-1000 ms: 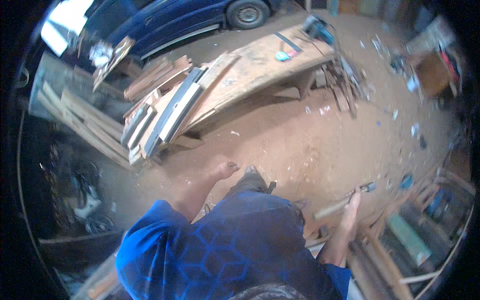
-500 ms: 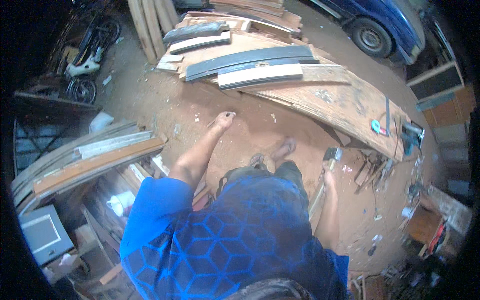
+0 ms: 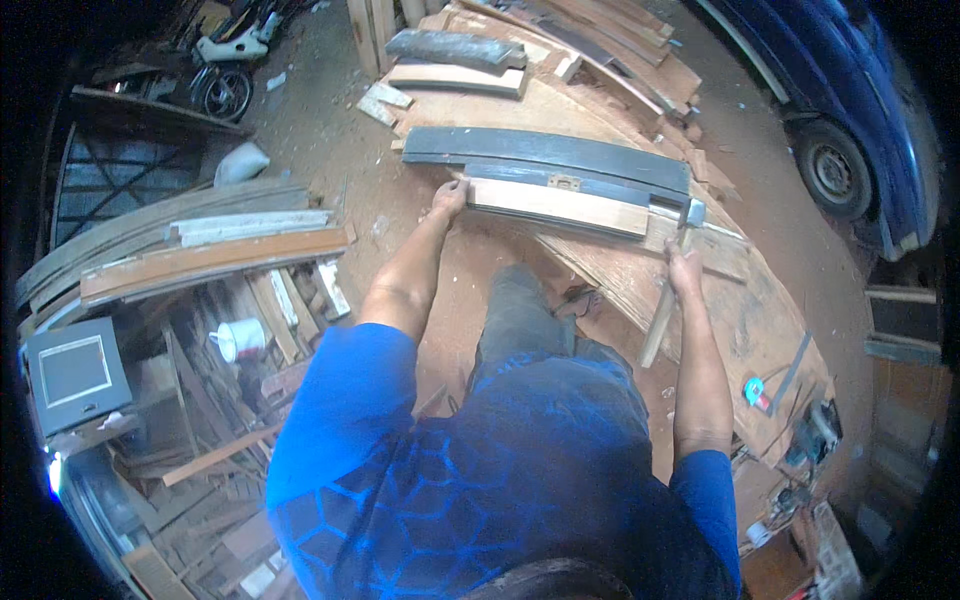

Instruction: The person measures and cuts wooden planks using a circular saw in a cluttered workshop. They use a tape measure and a square to mark the wood, then cut it into smaller pieces, stacking the finished sections.

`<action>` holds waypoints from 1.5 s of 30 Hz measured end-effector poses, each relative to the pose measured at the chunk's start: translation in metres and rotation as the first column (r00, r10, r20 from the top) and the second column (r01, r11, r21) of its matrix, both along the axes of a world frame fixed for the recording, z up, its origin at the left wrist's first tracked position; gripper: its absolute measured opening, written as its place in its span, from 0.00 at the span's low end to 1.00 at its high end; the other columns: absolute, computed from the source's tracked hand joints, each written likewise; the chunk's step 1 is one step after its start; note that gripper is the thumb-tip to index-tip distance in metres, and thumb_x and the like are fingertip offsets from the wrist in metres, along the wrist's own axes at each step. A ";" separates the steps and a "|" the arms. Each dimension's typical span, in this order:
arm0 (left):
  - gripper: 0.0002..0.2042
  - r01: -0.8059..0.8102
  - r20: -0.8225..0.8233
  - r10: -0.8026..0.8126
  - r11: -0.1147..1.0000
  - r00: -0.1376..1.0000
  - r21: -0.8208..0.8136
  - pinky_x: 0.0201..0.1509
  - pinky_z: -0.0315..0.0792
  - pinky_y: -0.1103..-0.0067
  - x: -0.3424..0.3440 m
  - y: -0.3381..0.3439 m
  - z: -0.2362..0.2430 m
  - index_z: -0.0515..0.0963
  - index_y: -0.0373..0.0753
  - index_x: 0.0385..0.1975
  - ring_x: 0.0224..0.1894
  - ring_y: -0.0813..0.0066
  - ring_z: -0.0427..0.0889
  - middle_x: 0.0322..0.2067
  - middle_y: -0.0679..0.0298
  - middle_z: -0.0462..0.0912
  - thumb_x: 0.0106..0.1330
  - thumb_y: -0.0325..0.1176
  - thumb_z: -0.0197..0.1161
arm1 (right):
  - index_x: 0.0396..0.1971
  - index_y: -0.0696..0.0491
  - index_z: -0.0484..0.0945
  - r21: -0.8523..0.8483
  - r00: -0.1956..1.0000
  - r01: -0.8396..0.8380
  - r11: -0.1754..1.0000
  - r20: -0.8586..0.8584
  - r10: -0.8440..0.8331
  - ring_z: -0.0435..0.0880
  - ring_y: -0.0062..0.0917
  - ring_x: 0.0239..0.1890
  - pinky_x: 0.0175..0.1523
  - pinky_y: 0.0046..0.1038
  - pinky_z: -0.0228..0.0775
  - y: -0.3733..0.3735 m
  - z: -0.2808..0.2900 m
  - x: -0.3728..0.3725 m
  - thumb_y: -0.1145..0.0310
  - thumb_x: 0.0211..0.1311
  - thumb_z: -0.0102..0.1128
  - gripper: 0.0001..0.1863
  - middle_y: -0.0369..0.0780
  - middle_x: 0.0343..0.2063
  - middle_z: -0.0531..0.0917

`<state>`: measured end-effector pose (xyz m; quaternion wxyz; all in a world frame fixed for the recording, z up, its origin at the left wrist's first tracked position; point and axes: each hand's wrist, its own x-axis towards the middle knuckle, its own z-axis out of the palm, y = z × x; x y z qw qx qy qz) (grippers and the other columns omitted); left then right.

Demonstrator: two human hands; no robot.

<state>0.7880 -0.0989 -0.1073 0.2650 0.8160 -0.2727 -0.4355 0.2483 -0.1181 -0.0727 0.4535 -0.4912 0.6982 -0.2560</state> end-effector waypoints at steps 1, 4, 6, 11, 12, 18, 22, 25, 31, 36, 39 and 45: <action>0.30 -0.032 0.007 0.032 0.999 0.999 0.002 0.70 0.65 0.65 0.008 -0.003 -0.002 0.78 0.33 0.61 0.66 0.59 0.75 0.63 0.51 0.79 0.73 0.55 0.59 | 0.41 0.58 0.81 -0.005 1.000 -0.017 1.000 0.013 0.017 0.82 0.27 0.34 0.42 0.33 0.74 -0.014 -0.006 0.011 0.59 0.68 0.63 0.15 0.40 0.30 0.84; 0.32 -0.100 0.009 0.100 0.994 0.995 0.032 0.69 0.66 0.65 0.002 0.014 -0.028 0.78 0.33 0.62 0.66 0.60 0.75 0.62 0.51 0.79 0.71 0.57 0.60 | 0.41 0.58 0.81 0.027 0.998 -0.048 0.998 0.029 0.048 0.81 0.27 0.36 0.45 0.35 0.72 -0.031 -0.015 0.030 0.59 0.68 0.62 0.15 0.39 0.31 0.84; 0.34 -0.085 0.005 0.084 0.996 0.996 0.038 0.69 0.67 0.66 -0.031 -0.003 -0.029 0.77 0.33 0.62 0.65 0.60 0.76 0.62 0.52 0.80 0.70 0.59 0.61 | 0.43 0.57 0.82 0.059 0.999 -0.019 0.998 0.032 0.017 0.78 0.24 0.35 0.42 0.33 0.71 -0.040 -0.026 0.015 0.60 0.69 0.60 0.15 0.36 0.31 0.82; 0.33 -0.154 0.175 0.164 0.986 0.971 -0.071 0.66 0.69 0.67 0.048 0.039 -0.060 0.80 0.33 0.58 0.60 0.61 0.79 0.57 0.52 0.82 0.70 0.60 0.62 | 0.41 0.56 0.81 0.083 0.996 -0.064 0.994 0.073 0.058 0.81 0.30 0.37 0.47 0.36 0.72 -0.043 -0.049 0.075 0.58 0.65 0.63 0.15 0.39 0.31 0.83; 0.32 -0.137 0.046 0.145 0.981 0.988 -0.134 0.65 0.69 0.68 0.002 0.029 -0.068 0.80 0.33 0.58 0.59 0.64 0.79 0.56 0.54 0.83 0.71 0.59 0.62 | 0.40 0.56 0.81 0.099 0.996 -0.062 0.993 -0.061 0.068 0.82 0.30 0.37 0.47 0.36 0.72 -0.041 -0.051 0.053 0.58 0.64 0.63 0.15 0.39 0.31 0.83; 0.29 -0.122 -0.051 0.118 0.988 0.992 -0.093 0.62 0.71 0.70 -0.073 0.014 0.005 0.81 0.33 0.57 0.55 0.70 0.80 0.52 0.59 0.85 0.72 0.55 0.63 | 0.44 0.55 0.82 0.113 0.986 0.144 0.983 -0.103 -0.133 0.86 0.44 0.45 0.54 0.43 0.73 -0.032 -0.050 0.019 0.51 0.63 0.63 0.22 0.49 0.37 0.87; 0.32 -0.082 -0.109 0.076 0.995 0.991 -0.053 0.68 0.67 0.68 -0.062 0.015 0.001 0.76 0.32 0.63 0.62 0.63 0.77 0.58 0.54 0.82 0.73 0.57 0.60 | 0.43 0.56 0.81 0.188 0.983 0.182 0.965 -0.034 -0.179 0.84 0.36 0.42 0.52 0.39 0.72 -0.027 -0.045 0.014 0.57 0.64 0.63 0.18 0.44 0.36 0.85; 0.36 -0.071 -0.134 0.059 0.994 0.989 -0.084 0.72 0.63 0.64 -0.043 0.021 -0.016 0.71 0.31 0.66 0.67 0.60 0.72 0.61 0.51 0.79 0.74 0.60 0.57 | 0.44 0.58 0.80 0.148 0.990 0.141 0.979 0.000 -0.142 0.83 0.30 0.40 0.49 0.35 0.74 -0.026 -0.023 0.035 0.61 0.66 0.62 0.15 0.41 0.37 0.84; 0.29 0.452 0.621 -0.270 0.879 0.736 -0.154 0.69 0.65 0.57 -0.092 -0.022 0.014 0.71 0.29 0.63 0.62 0.46 0.75 0.58 0.41 0.78 0.67 0.43 0.63 | 0.48 0.56 0.81 0.183 0.977 0.189 0.965 0.066 -0.204 0.84 0.30 0.42 0.50 0.36 0.75 -0.012 0.016 0.024 0.56 0.69 0.64 0.19 0.43 0.39 0.86; 0.27 0.795 0.735 -0.403 0.525 0.546 -0.303 0.71 0.58 0.51 -0.209 -0.062 0.018 0.72 0.31 0.62 0.65 0.44 0.70 0.59 0.41 0.75 0.68 0.41 0.62 | 0.48 0.55 0.82 0.152 0.990 0.141 0.978 0.003 -0.143 0.87 0.30 0.38 0.43 0.37 0.77 0.031 0.076 0.006 0.50 0.72 0.61 0.22 0.40 0.34 0.86; 0.26 0.859 0.766 -0.456 0.453 0.454 -0.240 0.73 0.55 0.51 -0.265 -0.085 0.013 0.73 0.35 0.62 0.63 0.48 0.72 0.58 0.46 0.75 0.73 0.48 0.56 | 0.49 0.53 0.82 -0.006 0.951 0.040 0.999 -0.306 -0.040 0.87 0.35 0.32 0.40 0.39 0.76 0.052 0.042 0.002 0.45 0.72 0.58 0.25 0.43 0.28 0.85; 0.27 0.870 0.684 -0.624 0.493 0.377 -0.030 0.71 0.59 0.54 -0.293 -0.095 0.020 0.74 0.40 0.63 0.60 0.55 0.75 0.55 0.53 0.79 0.74 0.52 0.52 | 0.54 0.51 0.81 0.215 0.957 0.035 0.976 -0.289 0.029 0.87 0.48 0.48 0.52 0.44 0.76 0.039 0.038 0.006 0.40 0.71 0.56 0.29 0.54 0.40 0.87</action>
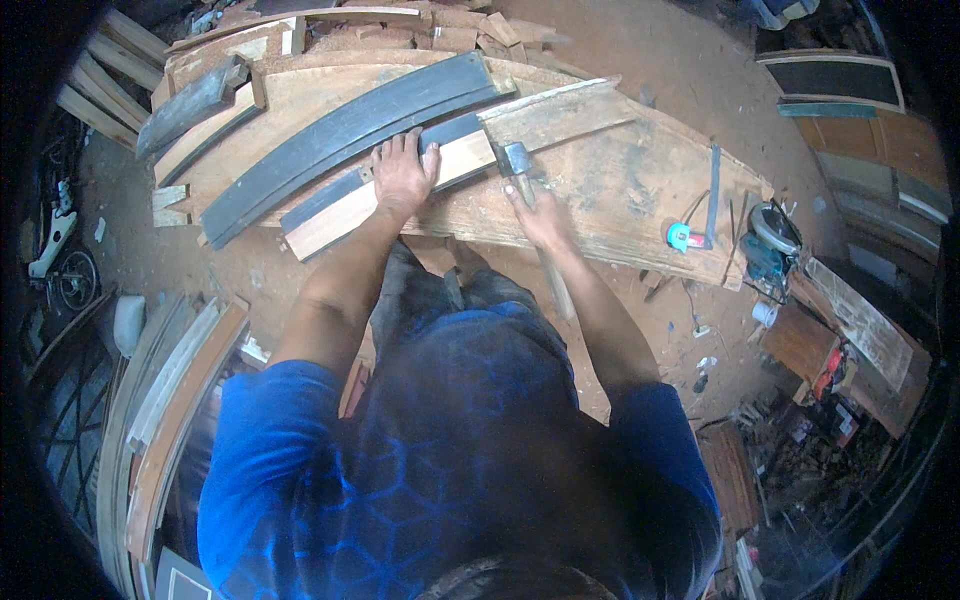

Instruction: The person measures and cuts wooden planks using a circular saw in a cluttered workshop. They use a tape measure and a square to mark the wood, then cut it into smaller pieces, stacking the finished sections.

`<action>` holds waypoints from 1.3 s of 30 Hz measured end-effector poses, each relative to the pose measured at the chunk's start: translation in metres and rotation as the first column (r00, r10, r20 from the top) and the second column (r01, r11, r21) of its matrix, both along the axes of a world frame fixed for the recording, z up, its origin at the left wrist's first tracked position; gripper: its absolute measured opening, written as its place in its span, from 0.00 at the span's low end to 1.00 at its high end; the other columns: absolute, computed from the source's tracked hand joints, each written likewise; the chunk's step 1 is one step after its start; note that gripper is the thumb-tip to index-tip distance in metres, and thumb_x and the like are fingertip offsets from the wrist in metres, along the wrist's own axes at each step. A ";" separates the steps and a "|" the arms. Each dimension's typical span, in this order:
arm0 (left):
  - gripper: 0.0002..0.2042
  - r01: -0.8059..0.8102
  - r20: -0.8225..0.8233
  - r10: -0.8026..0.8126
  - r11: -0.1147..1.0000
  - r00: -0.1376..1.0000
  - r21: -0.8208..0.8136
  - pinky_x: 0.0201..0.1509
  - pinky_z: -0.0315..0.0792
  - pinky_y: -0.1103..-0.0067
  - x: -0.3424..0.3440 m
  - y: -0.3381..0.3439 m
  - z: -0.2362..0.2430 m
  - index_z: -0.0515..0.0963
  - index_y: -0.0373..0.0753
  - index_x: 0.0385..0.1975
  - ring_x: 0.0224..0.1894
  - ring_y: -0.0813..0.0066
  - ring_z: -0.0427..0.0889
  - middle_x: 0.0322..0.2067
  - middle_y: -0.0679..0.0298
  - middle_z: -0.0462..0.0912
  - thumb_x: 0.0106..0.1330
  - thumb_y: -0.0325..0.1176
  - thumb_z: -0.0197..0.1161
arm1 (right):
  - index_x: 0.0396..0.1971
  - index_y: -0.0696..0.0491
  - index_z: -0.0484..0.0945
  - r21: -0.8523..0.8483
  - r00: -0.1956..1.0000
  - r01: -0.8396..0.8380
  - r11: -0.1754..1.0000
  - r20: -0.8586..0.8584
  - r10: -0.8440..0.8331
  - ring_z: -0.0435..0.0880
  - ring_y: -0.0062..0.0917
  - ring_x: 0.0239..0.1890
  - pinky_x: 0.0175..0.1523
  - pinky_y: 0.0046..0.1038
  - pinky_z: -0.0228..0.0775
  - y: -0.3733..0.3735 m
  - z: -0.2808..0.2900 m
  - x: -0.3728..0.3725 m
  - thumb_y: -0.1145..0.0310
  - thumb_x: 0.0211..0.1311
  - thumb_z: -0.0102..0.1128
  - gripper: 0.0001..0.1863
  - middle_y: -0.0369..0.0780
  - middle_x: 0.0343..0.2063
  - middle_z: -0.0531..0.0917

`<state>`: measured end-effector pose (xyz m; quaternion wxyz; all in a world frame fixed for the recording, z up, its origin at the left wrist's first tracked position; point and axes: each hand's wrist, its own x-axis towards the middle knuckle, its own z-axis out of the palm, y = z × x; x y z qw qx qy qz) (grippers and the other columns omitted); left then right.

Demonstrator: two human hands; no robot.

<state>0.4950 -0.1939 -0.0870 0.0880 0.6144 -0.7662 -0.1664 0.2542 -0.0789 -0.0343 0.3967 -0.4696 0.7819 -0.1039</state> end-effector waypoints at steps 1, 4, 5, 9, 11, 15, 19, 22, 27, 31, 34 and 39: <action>0.27 0.003 0.005 -0.004 1.000 1.000 0.007 0.70 0.59 0.55 -0.001 0.000 0.001 0.74 0.40 0.62 0.60 0.55 0.75 0.54 0.54 0.80 0.74 0.53 0.51 | 0.54 0.51 0.81 -0.002 1.000 -0.006 1.000 0.010 0.006 0.86 0.49 0.48 0.52 0.44 0.76 -0.002 -0.005 -0.002 0.39 0.71 0.56 0.30 0.54 0.40 0.87; 0.27 -0.003 0.029 0.002 1.000 1.000 0.026 0.70 0.59 0.55 -0.002 -0.001 -0.001 0.75 0.41 0.62 0.59 0.55 0.75 0.53 0.54 0.80 0.73 0.53 0.52 | 0.53 0.53 0.81 0.031 0.999 -0.051 0.998 -0.001 0.051 0.86 0.50 0.46 0.50 0.46 0.75 -0.018 0.011 -0.003 0.40 0.72 0.54 0.30 0.54 0.39 0.87; 0.27 -0.011 0.039 0.010 0.999 0.999 0.033 0.70 0.59 0.56 -0.001 -0.001 -0.001 0.75 0.41 0.62 0.59 0.55 0.75 0.53 0.54 0.80 0.73 0.53 0.52 | 0.52 0.55 0.81 0.051 0.997 -0.073 0.996 -0.010 0.074 0.87 0.50 0.44 0.49 0.47 0.75 -0.027 0.028 -0.001 0.40 0.72 0.53 0.30 0.54 0.38 0.87; 0.27 -0.012 0.043 0.010 0.999 0.999 0.032 0.70 0.60 0.57 0.003 0.000 -0.003 0.75 0.42 0.62 0.59 0.56 0.75 0.53 0.55 0.80 0.73 0.54 0.52 | 0.49 0.59 0.81 -0.352 0.953 0.209 0.912 0.281 -0.110 0.87 0.46 0.44 0.49 0.42 0.76 -0.061 0.109 0.016 0.48 0.71 0.59 0.26 0.54 0.37 0.87; 0.27 -0.008 0.034 0.007 1.000 0.999 0.029 0.69 0.60 0.57 0.002 -0.004 0.000 0.75 0.42 0.62 0.59 0.56 0.75 0.53 0.55 0.80 0.72 0.54 0.52 | 0.46 0.60 0.81 -0.501 0.924 0.296 0.813 0.367 -0.111 0.87 0.41 0.42 0.46 0.39 0.76 -0.073 0.113 0.014 0.52 0.71 0.62 0.23 0.52 0.35 0.87; 0.27 -0.018 0.069 0.014 0.998 0.998 0.064 0.66 0.62 0.57 0.003 -0.004 -0.003 0.75 0.43 0.62 0.58 0.55 0.75 0.52 0.54 0.80 0.72 0.55 0.53 | 0.40 0.59 0.82 -0.488 0.978 0.161 0.858 0.194 -0.073 0.87 0.27 0.33 0.38 0.33 0.76 -0.042 0.053 0.004 0.55 0.71 0.62 0.19 0.43 0.28 0.86; 0.26 -0.008 0.033 0.011 0.998 0.999 -0.062 0.67 0.62 0.56 -0.007 0.010 -0.007 0.75 0.44 0.61 0.57 0.53 0.75 0.49 0.53 0.79 0.71 0.54 0.54 | 0.42 0.58 0.83 0.105 0.992 -0.085 0.991 -0.081 0.093 0.88 0.47 0.36 0.42 0.45 0.76 0.060 -0.053 -0.021 0.46 0.71 0.58 0.25 0.52 0.29 0.86; 0.27 -0.007 0.041 0.009 0.999 0.999 -0.043 0.67 0.61 0.55 0.002 0.004 -0.015 0.75 0.41 0.61 0.58 0.53 0.74 0.52 0.52 0.78 0.71 0.54 0.54 | 0.42 0.57 0.83 0.079 0.999 0.043 0.996 0.017 -0.044 0.86 0.54 0.36 0.42 0.47 0.77 0.114 -0.047 -0.025 0.43 0.70 0.58 0.28 0.57 0.30 0.85; 0.40 0.136 -0.037 -0.138 0.990 0.990 -0.045 0.72 0.57 0.53 0.011 0.000 0.013 0.67 0.42 0.70 0.65 0.46 0.69 0.64 0.45 0.69 0.62 0.60 0.64 | 0.45 0.59 0.82 0.158 0.999 0.004 0.987 0.042 -0.011 0.86 0.55 0.38 0.43 0.49 0.77 0.121 -0.020 -0.030 0.48 0.69 0.60 0.26 0.59 0.33 0.85; 0.52 0.308 0.266 -0.342 0.937 0.901 0.164 0.73 0.58 0.54 0.053 0.010 0.034 0.57 0.50 0.77 0.66 0.39 0.66 0.69 0.40 0.61 0.50 0.56 0.76 | 0.55 0.59 0.77 0.005 0.989 0.137 0.991 0.049 -0.137 0.85 0.55 0.44 0.50 0.49 0.76 0.122 -0.015 -0.032 0.55 0.67 0.62 0.25 0.59 0.39 0.85; 0.53 0.310 0.217 -0.401 0.881 0.890 0.357 0.72 0.59 0.54 0.069 -0.013 0.055 0.54 0.59 0.78 0.66 0.39 0.65 0.68 0.40 0.62 0.50 0.52 0.78 | 0.57 0.59 0.76 -0.098 0.965 0.261 0.960 0.030 -0.259 0.86 0.54 0.45 0.49 0.48 0.76 0.123 -0.037 -0.041 0.56 0.67 0.62 0.26 0.59 0.40 0.85; 0.54 0.183 0.245 -0.248 0.949 0.937 0.258 0.71 0.63 0.57 0.121 -0.064 0.086 0.55 0.59 0.78 0.65 0.42 0.68 0.66 0.41 0.65 0.46 0.44 0.80 | 0.61 0.56 0.74 -0.018 0.908 0.374 0.927 -0.199 -0.370 0.83 0.52 0.53 0.56 0.48 0.74 0.128 -0.027 -0.060 0.62 0.62 0.65 0.28 0.58 0.47 0.84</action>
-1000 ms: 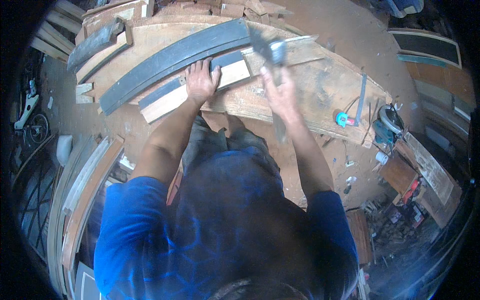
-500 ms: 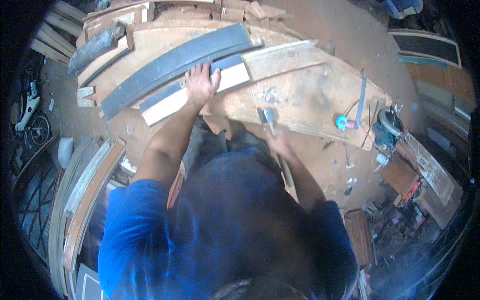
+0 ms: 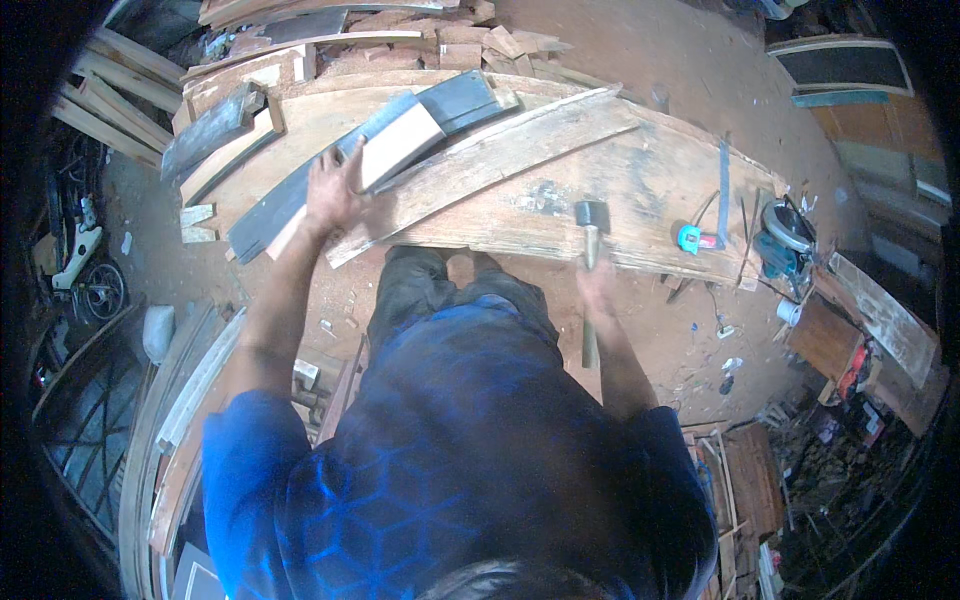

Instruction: The person measures and cuts wooden planks using a circular saw in a cluttered workshop. They use a tape measure and a square to mark the wood, then cut it into smaller pieces, stacking the finished sections.

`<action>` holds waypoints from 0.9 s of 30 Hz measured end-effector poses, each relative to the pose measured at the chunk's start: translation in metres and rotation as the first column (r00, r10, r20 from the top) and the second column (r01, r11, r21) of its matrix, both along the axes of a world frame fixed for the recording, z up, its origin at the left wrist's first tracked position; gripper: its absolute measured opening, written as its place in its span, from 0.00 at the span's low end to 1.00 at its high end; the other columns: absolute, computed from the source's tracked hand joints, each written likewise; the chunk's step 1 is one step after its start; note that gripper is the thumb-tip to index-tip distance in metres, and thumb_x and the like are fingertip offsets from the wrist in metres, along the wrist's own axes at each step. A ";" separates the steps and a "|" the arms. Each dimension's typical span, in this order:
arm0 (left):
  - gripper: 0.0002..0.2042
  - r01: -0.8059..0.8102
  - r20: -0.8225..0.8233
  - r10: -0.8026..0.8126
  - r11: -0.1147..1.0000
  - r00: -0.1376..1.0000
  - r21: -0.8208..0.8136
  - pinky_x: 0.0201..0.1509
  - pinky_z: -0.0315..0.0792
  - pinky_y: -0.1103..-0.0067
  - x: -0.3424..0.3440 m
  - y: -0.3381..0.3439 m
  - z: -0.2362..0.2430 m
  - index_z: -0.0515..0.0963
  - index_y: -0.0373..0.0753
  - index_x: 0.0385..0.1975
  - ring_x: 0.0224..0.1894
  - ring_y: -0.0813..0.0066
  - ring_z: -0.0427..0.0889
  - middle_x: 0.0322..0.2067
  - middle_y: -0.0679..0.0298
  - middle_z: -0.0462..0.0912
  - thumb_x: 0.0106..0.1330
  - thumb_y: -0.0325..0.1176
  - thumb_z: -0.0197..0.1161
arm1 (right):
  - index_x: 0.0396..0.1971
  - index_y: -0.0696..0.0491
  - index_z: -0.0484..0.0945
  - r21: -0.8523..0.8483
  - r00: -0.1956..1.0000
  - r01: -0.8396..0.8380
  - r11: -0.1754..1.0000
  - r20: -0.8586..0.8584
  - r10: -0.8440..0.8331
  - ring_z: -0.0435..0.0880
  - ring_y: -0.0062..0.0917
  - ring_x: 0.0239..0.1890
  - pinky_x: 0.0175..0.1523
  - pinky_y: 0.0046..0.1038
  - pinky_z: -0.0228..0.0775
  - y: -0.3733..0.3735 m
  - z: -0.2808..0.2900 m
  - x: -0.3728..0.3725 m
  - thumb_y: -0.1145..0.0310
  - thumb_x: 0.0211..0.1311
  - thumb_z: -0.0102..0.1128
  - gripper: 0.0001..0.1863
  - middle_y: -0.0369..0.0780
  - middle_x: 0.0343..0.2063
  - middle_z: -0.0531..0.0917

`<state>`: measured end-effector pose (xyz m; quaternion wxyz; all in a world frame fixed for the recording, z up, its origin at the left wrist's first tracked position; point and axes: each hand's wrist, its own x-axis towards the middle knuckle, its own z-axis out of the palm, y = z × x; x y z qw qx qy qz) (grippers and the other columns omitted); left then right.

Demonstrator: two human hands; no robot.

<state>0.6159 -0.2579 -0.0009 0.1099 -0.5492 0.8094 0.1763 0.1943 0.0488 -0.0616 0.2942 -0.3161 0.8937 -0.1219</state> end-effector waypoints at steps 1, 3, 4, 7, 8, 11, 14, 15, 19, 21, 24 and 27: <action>0.54 -0.017 0.042 0.017 1.000 0.999 -0.006 0.72 0.62 0.57 0.011 -0.012 0.001 0.55 0.60 0.78 0.66 0.42 0.67 0.66 0.41 0.65 0.47 0.44 0.79 | 0.59 0.57 0.74 0.025 1.000 0.010 1.000 -0.016 -0.010 0.84 0.53 0.50 0.54 0.49 0.75 -0.002 0.004 -0.002 0.61 0.61 0.66 0.28 0.58 0.46 0.84; 0.53 -0.025 0.093 0.025 1.000 0.995 0.004 0.74 0.61 0.57 0.037 -0.039 -0.005 0.55 0.58 0.78 0.67 0.41 0.65 0.66 0.41 0.65 0.49 0.45 0.78 | 0.58 0.58 0.74 0.057 0.996 0.048 0.997 -0.073 -0.044 0.85 0.54 0.46 0.51 0.50 0.77 -0.013 0.006 -0.002 0.60 0.59 0.67 0.29 0.58 0.43 0.84; 0.52 -0.024 0.109 0.021 0.999 0.994 0.024 0.74 0.60 0.56 0.053 -0.049 -0.014 0.54 0.56 0.78 0.68 0.41 0.65 0.66 0.41 0.65 0.51 0.45 0.78 | 0.57 0.59 0.74 0.064 0.992 0.070 0.996 -0.106 -0.063 0.85 0.54 0.44 0.50 0.50 0.77 -0.021 0.003 0.001 0.59 0.58 0.67 0.29 0.58 0.41 0.84; 0.51 0.075 -0.027 -0.083 0.973 0.996 -0.220 0.76 0.57 0.54 0.046 -0.048 -0.049 0.54 0.47 0.78 0.70 0.40 0.62 0.67 0.41 0.63 0.54 0.49 0.76 | 0.57 0.59 0.75 0.002 0.965 0.189 0.982 -0.185 -0.185 0.85 0.51 0.47 0.54 0.47 0.76 -0.043 -0.034 0.000 0.60 0.58 0.68 0.29 0.55 0.42 0.85; 0.51 0.101 -0.086 -0.139 0.931 0.987 -0.351 0.76 0.56 0.53 0.041 -0.038 -0.055 0.54 0.44 0.77 0.70 0.40 0.62 0.68 0.41 0.63 0.55 0.50 0.75 | 0.58 0.60 0.74 -0.058 0.960 0.233 0.971 -0.145 -0.239 0.84 0.49 0.51 0.57 0.45 0.75 -0.055 -0.040 0.015 0.63 0.59 0.67 0.28 0.55 0.45 0.85; 0.53 0.279 -0.223 -0.281 0.959 0.933 -0.043 0.76 0.53 0.52 -0.017 0.005 -0.049 0.53 0.35 0.76 0.72 0.41 0.59 0.69 0.41 0.61 0.57 0.57 0.73 | 0.58 0.64 0.74 0.025 0.870 0.486 0.874 0.084 -0.486 0.83 0.46 0.56 0.61 0.43 0.73 -0.093 -0.056 0.058 0.63 0.60 0.68 0.29 0.55 0.50 0.84; 0.57 0.252 -0.273 -0.246 0.968 0.930 -0.014 0.73 0.56 0.54 -0.056 0.046 -0.065 0.50 0.34 0.77 0.69 0.42 0.62 0.67 0.41 0.63 0.54 0.60 0.74 | 0.58 0.61 0.76 -0.013 0.967 0.254 0.967 -0.008 -0.254 0.83 0.43 0.54 0.60 0.41 0.75 -0.098 -0.094 0.081 0.57 0.60 0.69 0.31 0.52 0.51 0.84; 0.59 0.179 -0.277 -0.184 0.983 0.943 -0.043 0.72 0.57 0.54 -0.059 0.058 -0.081 0.49 0.34 0.77 0.67 0.42 0.63 0.66 0.41 0.65 0.53 0.61 0.75 | 0.61 0.62 0.74 0.103 0.994 0.092 0.990 -0.068 -0.085 0.82 0.42 0.56 0.63 0.40 0.73 -0.107 -0.078 0.092 0.58 0.61 0.69 0.33 0.51 0.51 0.83; 0.64 0.072 -0.047 -0.067 0.992 0.997 0.105 0.73 0.58 0.56 -0.086 0.060 -0.078 0.51 0.35 0.76 0.66 0.44 0.65 0.63 0.43 0.66 0.41 0.62 0.79 | 0.63 0.63 0.72 -0.035 0.998 0.057 0.998 0.028 -0.056 0.79 0.43 0.61 0.67 0.39 0.69 -0.078 -0.026 0.084 0.60 0.64 0.66 0.32 0.52 0.56 0.81; 0.64 0.079 -0.108 -0.064 0.988 0.992 0.134 0.71 0.59 0.56 -0.084 0.058 -0.069 0.51 0.36 0.76 0.64 0.45 0.67 0.60 0.45 0.68 0.39 0.59 0.80 | 0.64 0.64 0.71 -0.076 0.995 -0.014 0.997 0.096 0.021 0.77 0.48 0.63 0.69 0.40 0.67 -0.051 0.024 0.056 0.60 0.66 0.64 0.32 0.56 0.59 0.79; 0.63 0.087 -0.206 -0.067 0.992 0.976 0.088 0.67 0.63 0.56 -0.100 0.053 -0.071 0.56 0.37 0.74 0.58 0.46 0.70 0.55 0.47 0.71 0.34 0.54 0.81 | 0.63 0.63 0.71 -0.102 0.984 0.074 0.992 0.171 -0.056 0.78 0.42 0.62 0.65 0.41 0.70 -0.013 0.072 -0.004 0.60 0.67 0.64 0.30 0.51 0.56 0.81; 0.61 0.099 -0.262 -0.085 0.994 0.961 0.041 0.67 0.63 0.57 -0.164 0.052 -0.056 0.59 0.35 0.73 0.60 0.47 0.69 0.56 0.47 0.71 0.35 0.55 0.80 | 0.61 0.59 0.73 -0.148 0.995 0.078 0.986 0.075 -0.067 0.78 0.41 0.59 0.63 0.42 0.70 0.065 0.029 -0.102 0.60 0.66 0.65 0.28 0.49 0.55 0.81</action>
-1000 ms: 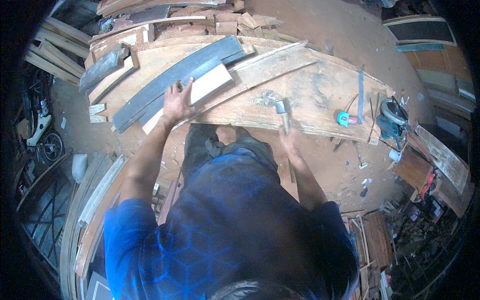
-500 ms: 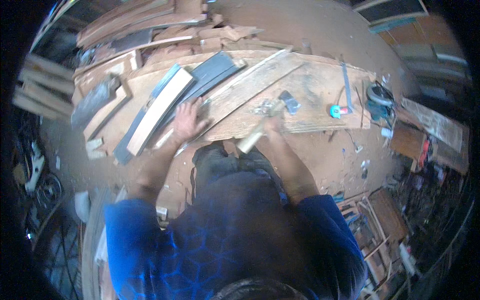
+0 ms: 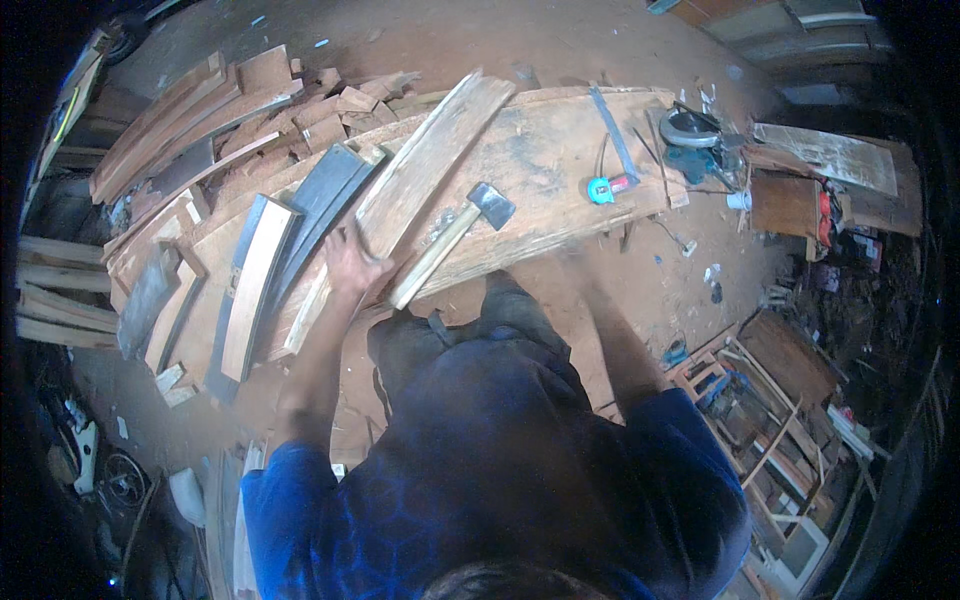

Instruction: The person measures and cuts wooden planks using a circular saw in a cluttered workshop. They use a tape measure and a square to mark the wood, then cut it into smaller pieces, stacking the finished sections.

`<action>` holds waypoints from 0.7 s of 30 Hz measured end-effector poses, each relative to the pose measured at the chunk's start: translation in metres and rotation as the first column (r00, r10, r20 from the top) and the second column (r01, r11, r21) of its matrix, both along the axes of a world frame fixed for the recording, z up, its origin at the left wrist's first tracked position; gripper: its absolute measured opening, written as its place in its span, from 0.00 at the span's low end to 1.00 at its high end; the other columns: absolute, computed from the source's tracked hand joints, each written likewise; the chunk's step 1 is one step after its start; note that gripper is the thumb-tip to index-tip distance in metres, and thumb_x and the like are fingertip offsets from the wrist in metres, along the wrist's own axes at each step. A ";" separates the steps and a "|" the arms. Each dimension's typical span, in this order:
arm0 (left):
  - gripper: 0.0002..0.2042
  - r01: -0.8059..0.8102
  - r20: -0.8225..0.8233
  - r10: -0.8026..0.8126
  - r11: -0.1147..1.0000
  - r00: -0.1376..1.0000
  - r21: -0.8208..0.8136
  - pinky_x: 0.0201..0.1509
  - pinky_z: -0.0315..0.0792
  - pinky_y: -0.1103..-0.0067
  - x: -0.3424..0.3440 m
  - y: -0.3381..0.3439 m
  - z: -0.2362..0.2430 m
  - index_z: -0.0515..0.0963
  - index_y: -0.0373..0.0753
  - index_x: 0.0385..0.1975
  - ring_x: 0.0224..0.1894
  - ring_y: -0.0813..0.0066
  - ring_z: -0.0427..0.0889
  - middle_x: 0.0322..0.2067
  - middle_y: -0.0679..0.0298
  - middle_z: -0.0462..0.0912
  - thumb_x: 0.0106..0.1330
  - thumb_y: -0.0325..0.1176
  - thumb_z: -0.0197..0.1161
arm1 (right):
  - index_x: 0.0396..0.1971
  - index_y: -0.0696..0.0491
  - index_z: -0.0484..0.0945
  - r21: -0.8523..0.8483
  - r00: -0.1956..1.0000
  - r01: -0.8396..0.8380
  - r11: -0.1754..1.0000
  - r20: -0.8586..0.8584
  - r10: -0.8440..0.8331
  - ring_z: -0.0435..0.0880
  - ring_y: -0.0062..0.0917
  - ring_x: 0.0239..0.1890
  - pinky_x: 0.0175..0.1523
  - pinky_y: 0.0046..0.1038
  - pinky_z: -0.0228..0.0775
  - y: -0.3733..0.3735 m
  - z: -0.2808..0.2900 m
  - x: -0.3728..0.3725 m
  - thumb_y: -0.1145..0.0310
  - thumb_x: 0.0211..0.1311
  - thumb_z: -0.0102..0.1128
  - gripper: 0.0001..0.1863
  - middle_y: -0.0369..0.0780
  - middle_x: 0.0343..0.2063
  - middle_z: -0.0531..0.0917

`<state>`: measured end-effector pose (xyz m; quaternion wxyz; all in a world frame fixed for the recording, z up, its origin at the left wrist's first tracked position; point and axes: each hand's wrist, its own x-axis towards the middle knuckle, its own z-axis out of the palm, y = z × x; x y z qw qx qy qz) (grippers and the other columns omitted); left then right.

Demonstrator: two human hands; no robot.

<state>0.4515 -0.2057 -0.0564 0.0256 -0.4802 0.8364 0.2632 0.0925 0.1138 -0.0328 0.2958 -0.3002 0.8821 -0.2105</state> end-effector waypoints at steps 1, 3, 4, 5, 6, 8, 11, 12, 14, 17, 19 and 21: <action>0.61 0.027 0.009 -0.027 0.999 1.000 0.017 0.68 0.63 0.57 -0.027 -0.004 0.004 0.58 0.35 0.73 0.60 0.46 0.68 0.56 0.47 0.71 0.36 0.55 0.80 | 0.60 0.58 0.74 -0.018 0.999 0.010 1.000 -0.049 -0.011 0.78 0.40 0.58 0.63 0.42 0.70 0.031 -0.021 -0.044 0.61 0.65 0.65 0.27 0.48 0.54 0.81; 0.60 0.044 0.052 -0.046 0.998 0.998 0.038 0.69 0.62 0.56 -0.073 -0.013 0.009 0.58 0.37 0.74 0.62 0.46 0.68 0.56 0.46 0.71 0.37 0.56 0.80 | 0.60 0.56 0.75 -0.017 0.994 -0.042 0.999 -0.105 0.040 0.78 0.41 0.58 0.64 0.43 0.70 0.057 -0.031 -0.122 0.60 0.65 0.65 0.26 0.48 0.55 0.80; 0.60 0.041 0.034 -0.042 0.999 0.999 0.015 0.70 0.62 0.56 -0.091 -0.018 0.007 0.58 0.37 0.74 0.62 0.46 0.67 0.57 0.46 0.71 0.37 0.56 0.79 | 0.60 0.56 0.75 -0.018 0.989 -0.105 0.994 -0.111 0.102 0.78 0.43 0.58 0.65 0.43 0.70 0.054 -0.025 -0.156 0.58 0.65 0.64 0.27 0.49 0.56 0.80; 0.59 0.037 0.023 -0.036 0.999 0.999 -0.006 0.70 0.62 0.56 -0.104 -0.021 0.002 0.58 0.38 0.74 0.63 0.46 0.67 0.57 0.46 0.71 0.38 0.56 0.79 | 0.60 0.56 0.75 -0.021 0.980 -0.167 0.986 -0.118 0.164 0.78 0.44 0.59 0.65 0.44 0.69 0.051 -0.017 -0.191 0.56 0.66 0.64 0.27 0.49 0.57 0.80; 0.59 0.060 -0.020 -0.061 0.998 0.998 -0.015 0.70 0.61 0.56 -0.132 -0.023 -0.003 0.58 0.39 0.74 0.63 0.46 0.67 0.58 0.46 0.71 0.38 0.56 0.79 | 0.60 0.56 0.75 -0.002 0.992 -0.036 0.999 -0.125 0.036 0.78 0.46 0.59 0.66 0.45 0.69 0.061 -0.016 -0.232 0.56 0.66 0.62 0.27 0.50 0.58 0.79; 0.60 0.066 0.032 -0.066 0.998 0.997 -0.004 0.72 0.60 0.56 -0.179 -0.025 -0.010 0.57 0.41 0.75 0.65 0.46 0.66 0.59 0.45 0.70 0.39 0.56 0.79 | 0.61 0.56 0.76 0.176 0.887 -0.109 0.978 -0.426 0.175 0.77 0.52 0.60 0.66 0.48 0.68 0.056 -0.008 -0.298 0.56 0.68 0.59 0.27 0.53 0.60 0.77; 0.64 0.031 0.041 -0.029 0.999 0.999 -0.035 0.74 0.58 0.54 -0.228 -0.033 -0.036 0.55 0.39 0.76 0.68 0.44 0.64 0.63 0.43 0.67 0.37 0.62 0.78 | 0.60 0.58 0.75 0.603 0.725 -0.202 0.772 -0.438 0.532 0.75 0.51 0.61 0.66 0.48 0.68 0.033 0.016 -0.380 0.57 0.68 0.56 0.26 0.55 0.62 0.73; 0.65 0.014 0.048 -0.012 0.999 0.999 -0.047 0.74 0.57 0.53 -0.235 -0.029 -0.045 0.54 0.38 0.76 0.69 0.42 0.64 0.65 0.42 0.65 0.36 0.65 0.77 | 0.59 0.59 0.76 0.632 0.684 -0.222 0.743 -0.442 0.580 0.74 0.51 0.62 0.66 0.48 0.67 0.027 0.023 -0.389 0.58 0.68 0.55 0.25 0.56 0.63 0.72; 0.66 -0.045 0.083 0.044 0.999 0.996 0.005 0.75 0.56 0.53 -0.263 -0.022 -0.035 0.53 0.35 0.76 0.70 0.41 0.62 0.66 0.40 0.64 0.37 0.66 0.77 | 0.52 0.61 0.78 0.698 0.571 -0.266 0.665 -0.442 0.692 0.74 0.47 0.61 0.63 0.45 0.69 0.027 0.027 -0.411 0.61 0.66 0.55 0.22 0.54 0.60 0.73; 0.63 -0.051 0.135 0.070 0.989 0.988 -0.136 0.70 0.61 0.54 -0.282 -0.016 -0.042 0.55 0.32 0.74 0.63 0.42 0.68 0.59 0.42 0.70 0.40 0.64 0.76 | 0.48 0.55 0.78 0.693 0.388 -0.347 0.632 -0.507 0.770 0.75 0.47 0.57 0.57 0.45 0.70 0.022 0.011 -0.422 0.67 0.61 0.61 0.16 0.50 0.52 0.77; 0.60 -0.059 0.127 0.064 0.997 0.990 -0.045 0.67 0.66 0.56 -0.291 -0.019 -0.031 0.60 0.30 0.70 0.59 0.42 0.71 0.54 0.43 0.73 0.40 0.64 0.76 | 0.44 0.53 0.80 0.736 0.334 -0.306 0.603 -0.510 0.792 0.76 0.44 0.57 0.56 0.44 0.71 0.026 -0.001 -0.429 0.69 0.58 0.62 0.14 0.47 0.49 0.79; 0.57 -0.097 0.116 0.084 0.989 0.990 0.109 0.65 0.67 0.56 -0.317 -0.022 0.011 0.67 0.29 0.64 0.58 0.41 0.73 0.53 0.41 0.75 0.38 0.66 0.76 | 0.41 0.50 0.82 0.844 0.413 -0.194 0.501 -0.393 0.822 0.80 0.37 0.50 0.51 0.39 0.75 0.024 -0.006 -0.452 0.70 0.56 0.63 0.11 0.42 0.41 0.83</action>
